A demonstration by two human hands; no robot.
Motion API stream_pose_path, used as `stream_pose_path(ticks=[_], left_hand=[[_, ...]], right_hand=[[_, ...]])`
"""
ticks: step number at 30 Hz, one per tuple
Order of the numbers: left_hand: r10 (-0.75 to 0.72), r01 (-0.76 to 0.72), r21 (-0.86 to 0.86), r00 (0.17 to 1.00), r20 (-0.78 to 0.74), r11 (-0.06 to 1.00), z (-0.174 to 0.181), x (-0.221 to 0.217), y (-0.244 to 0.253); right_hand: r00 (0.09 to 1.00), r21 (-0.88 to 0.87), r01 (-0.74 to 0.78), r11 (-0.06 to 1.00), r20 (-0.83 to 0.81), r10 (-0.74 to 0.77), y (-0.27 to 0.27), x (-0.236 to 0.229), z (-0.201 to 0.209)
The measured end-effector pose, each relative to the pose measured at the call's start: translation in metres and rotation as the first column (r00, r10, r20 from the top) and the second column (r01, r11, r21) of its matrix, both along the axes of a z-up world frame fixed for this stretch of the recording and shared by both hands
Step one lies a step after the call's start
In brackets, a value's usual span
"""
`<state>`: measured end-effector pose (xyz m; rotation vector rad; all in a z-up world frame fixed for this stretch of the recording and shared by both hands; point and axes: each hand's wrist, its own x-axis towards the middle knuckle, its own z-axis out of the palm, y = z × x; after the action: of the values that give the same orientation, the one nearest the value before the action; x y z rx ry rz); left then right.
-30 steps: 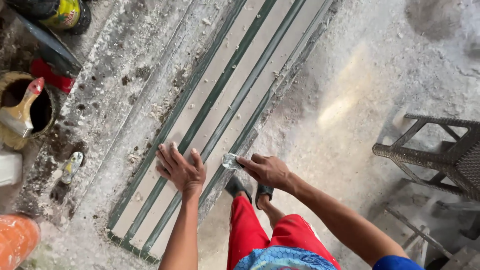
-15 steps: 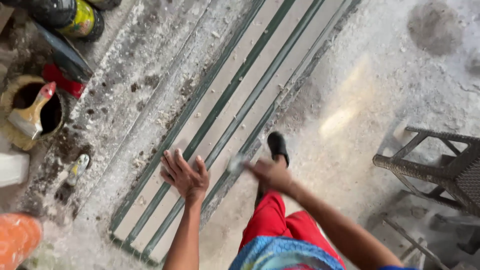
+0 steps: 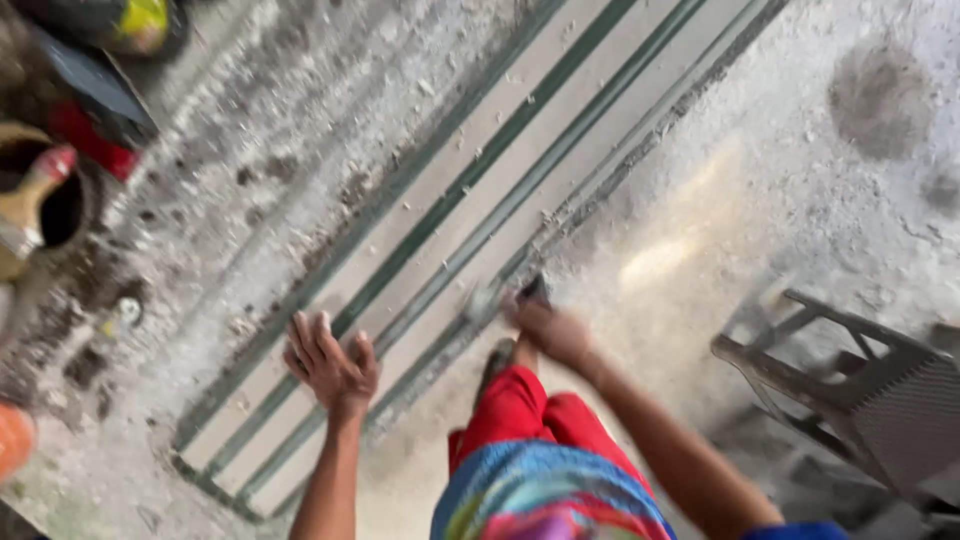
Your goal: Scraping dried residue or adhesive off construction profiles using a metal hand scraper.
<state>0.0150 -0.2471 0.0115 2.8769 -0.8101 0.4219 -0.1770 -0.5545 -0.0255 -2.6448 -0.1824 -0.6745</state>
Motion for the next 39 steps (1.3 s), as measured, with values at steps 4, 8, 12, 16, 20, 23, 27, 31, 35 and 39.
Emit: stream_pose_path(ticks=[4,8,12,16,20,23,27,31,35,39], left_hand=[[-0.011,0.011,0.0,0.996,0.087,1.0,-0.001,0.011,-0.007],[-0.052,0.049,0.034,0.992,0.118,0.998,0.009,0.008,-0.011],[-0.034,0.029,0.045,0.991,0.13,0.999,0.005,0.01,-0.017],[-0.004,-0.004,0.114,0.997,0.076,0.994,0.006,0.002,-0.017],[0.034,-0.052,0.169,0.994,0.106,0.984,0.013,-0.001,-0.021],[0.168,-0.179,0.185,0.983,0.078,0.966,-0.006,-0.004,-0.036],[0.281,-0.284,-0.007,0.953,-0.109,0.959,-0.013,-0.009,-0.09],[0.438,-0.44,0.021,0.888,-0.141,0.898,-0.016,-0.043,-0.11],[0.441,-0.441,-0.029,0.898,-0.015,0.897,-0.011,-0.039,-0.12],[0.457,-0.454,-0.057,0.887,0.072,0.889,-0.014,-0.03,-0.116]], right_hand=[[0.947,0.132,0.291,0.948,-0.181,-0.266,-0.129,0.015,-0.005],[0.887,-0.157,0.243,0.957,-0.363,-0.285,-0.065,-0.021,-0.081],[0.995,0.046,-0.058,0.997,-0.08,0.062,0.008,0.0,-0.018],[0.984,0.03,0.09,0.995,-0.159,-0.084,-0.099,0.002,-0.007],[0.912,0.223,0.408,0.885,-0.145,-0.384,-0.162,0.032,0.014],[0.005,0.002,0.832,0.555,-1.0,-0.003,-0.085,0.063,0.015],[0.961,0.287,0.042,0.957,-0.274,0.04,-0.041,0.02,0.009],[0.936,0.295,0.045,0.954,-0.346,0.063,-0.179,0.008,-0.011],[0.895,0.31,0.442,0.842,-0.094,-0.436,-0.26,0.019,-0.03],[0.969,0.119,0.21,0.97,-0.16,-0.19,-0.123,0.015,-0.059]])
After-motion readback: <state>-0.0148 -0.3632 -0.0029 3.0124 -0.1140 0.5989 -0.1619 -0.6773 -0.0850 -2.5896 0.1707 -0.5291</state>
